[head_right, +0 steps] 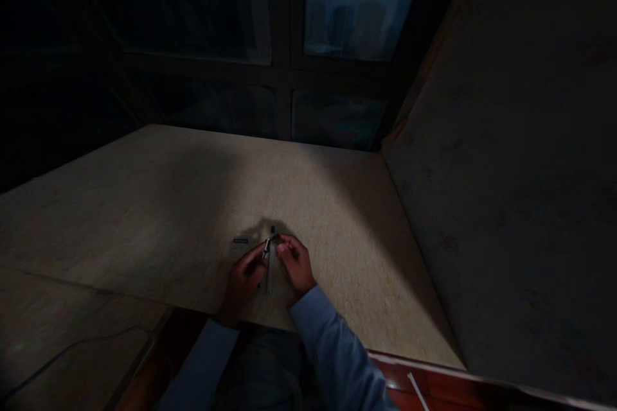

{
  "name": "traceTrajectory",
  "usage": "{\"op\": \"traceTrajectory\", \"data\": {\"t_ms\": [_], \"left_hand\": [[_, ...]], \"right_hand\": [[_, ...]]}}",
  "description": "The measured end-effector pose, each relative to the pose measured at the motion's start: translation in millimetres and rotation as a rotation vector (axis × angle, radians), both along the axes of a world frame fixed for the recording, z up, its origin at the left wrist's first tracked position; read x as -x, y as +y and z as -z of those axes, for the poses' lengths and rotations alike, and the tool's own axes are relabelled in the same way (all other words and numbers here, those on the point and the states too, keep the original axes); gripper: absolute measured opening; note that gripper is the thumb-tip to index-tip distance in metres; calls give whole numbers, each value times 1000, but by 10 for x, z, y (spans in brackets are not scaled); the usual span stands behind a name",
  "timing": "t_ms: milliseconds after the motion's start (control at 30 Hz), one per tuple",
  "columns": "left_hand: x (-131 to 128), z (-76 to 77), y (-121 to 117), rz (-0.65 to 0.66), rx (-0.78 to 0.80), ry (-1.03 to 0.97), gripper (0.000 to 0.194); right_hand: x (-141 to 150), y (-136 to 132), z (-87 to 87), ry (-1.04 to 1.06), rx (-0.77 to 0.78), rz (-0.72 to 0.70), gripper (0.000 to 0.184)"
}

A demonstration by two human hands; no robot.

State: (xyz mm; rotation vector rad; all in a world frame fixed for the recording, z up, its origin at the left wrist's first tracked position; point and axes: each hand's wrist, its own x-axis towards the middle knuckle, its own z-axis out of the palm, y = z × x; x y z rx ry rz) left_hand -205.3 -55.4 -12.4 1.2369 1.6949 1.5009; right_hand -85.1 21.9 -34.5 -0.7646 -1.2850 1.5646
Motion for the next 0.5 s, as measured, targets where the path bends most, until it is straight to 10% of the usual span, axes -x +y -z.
{"op": "traceTrajectory", "data": {"t_ms": [267, 500], "left_hand": [[27, -20, 14, 15, -122, 156, 34], [9, -127, 33, 85, 112, -358, 36]], "right_hand": [[-7, -11, -62, 27, 11, 22, 40], [-25, -33, -108, 42, -21, -22, 36]]}}
